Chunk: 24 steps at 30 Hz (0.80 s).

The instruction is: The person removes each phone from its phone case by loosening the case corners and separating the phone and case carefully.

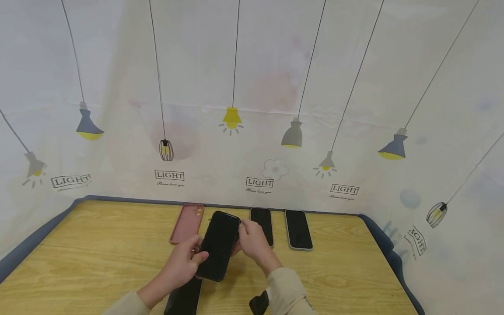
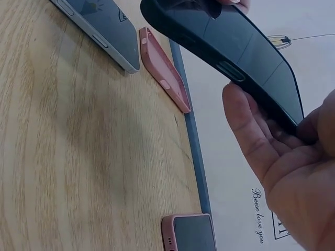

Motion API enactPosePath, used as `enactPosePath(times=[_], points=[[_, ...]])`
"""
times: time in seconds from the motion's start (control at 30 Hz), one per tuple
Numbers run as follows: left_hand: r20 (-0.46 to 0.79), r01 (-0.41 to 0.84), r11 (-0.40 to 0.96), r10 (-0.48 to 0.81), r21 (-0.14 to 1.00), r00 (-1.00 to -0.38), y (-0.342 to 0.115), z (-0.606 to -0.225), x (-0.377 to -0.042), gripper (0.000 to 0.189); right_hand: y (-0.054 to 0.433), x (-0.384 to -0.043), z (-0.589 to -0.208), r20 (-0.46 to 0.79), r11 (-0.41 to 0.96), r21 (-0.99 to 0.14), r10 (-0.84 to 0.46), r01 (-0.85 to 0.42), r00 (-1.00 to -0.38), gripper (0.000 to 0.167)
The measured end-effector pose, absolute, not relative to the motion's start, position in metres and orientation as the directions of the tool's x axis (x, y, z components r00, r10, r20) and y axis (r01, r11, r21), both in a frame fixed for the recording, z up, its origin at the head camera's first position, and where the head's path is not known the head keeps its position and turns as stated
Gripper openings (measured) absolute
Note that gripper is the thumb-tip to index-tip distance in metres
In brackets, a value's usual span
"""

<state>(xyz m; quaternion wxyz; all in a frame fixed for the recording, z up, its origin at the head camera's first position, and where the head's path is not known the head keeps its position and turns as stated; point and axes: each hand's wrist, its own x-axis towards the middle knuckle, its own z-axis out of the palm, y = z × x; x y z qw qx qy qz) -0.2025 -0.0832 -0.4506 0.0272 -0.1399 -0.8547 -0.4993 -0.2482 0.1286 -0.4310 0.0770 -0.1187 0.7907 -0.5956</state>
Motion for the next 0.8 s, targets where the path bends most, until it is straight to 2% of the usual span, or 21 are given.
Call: enactPosePath(times=[0.3,0.57,0.8], points=[[0.178,0.241,0.443,0.179,0.864,-0.968,-0.0860,-0.4561,-0.2023,0.014,0.1244,-0.2487,-0.4332,-0.021,0.266,-0.962,-0.273,-0.055,-0.962,0.030],[0.173,0.232,0.417,0.176,0.879,-0.969,-0.0879,-0.4551,-0.2047,0.011,0.1200,-0.2500,-0.4333,-0.007,0.254,-0.965,-0.257,-0.060,-0.967,0.032],[0.195,0.252,0.396,0.179,0.883,-0.964,-0.0869,-0.4519,-0.2041,0.012,0.1194,-0.2503,-0.4311,-0.026,0.169,-0.985,-0.247,-0.016,-0.969,0.032]])
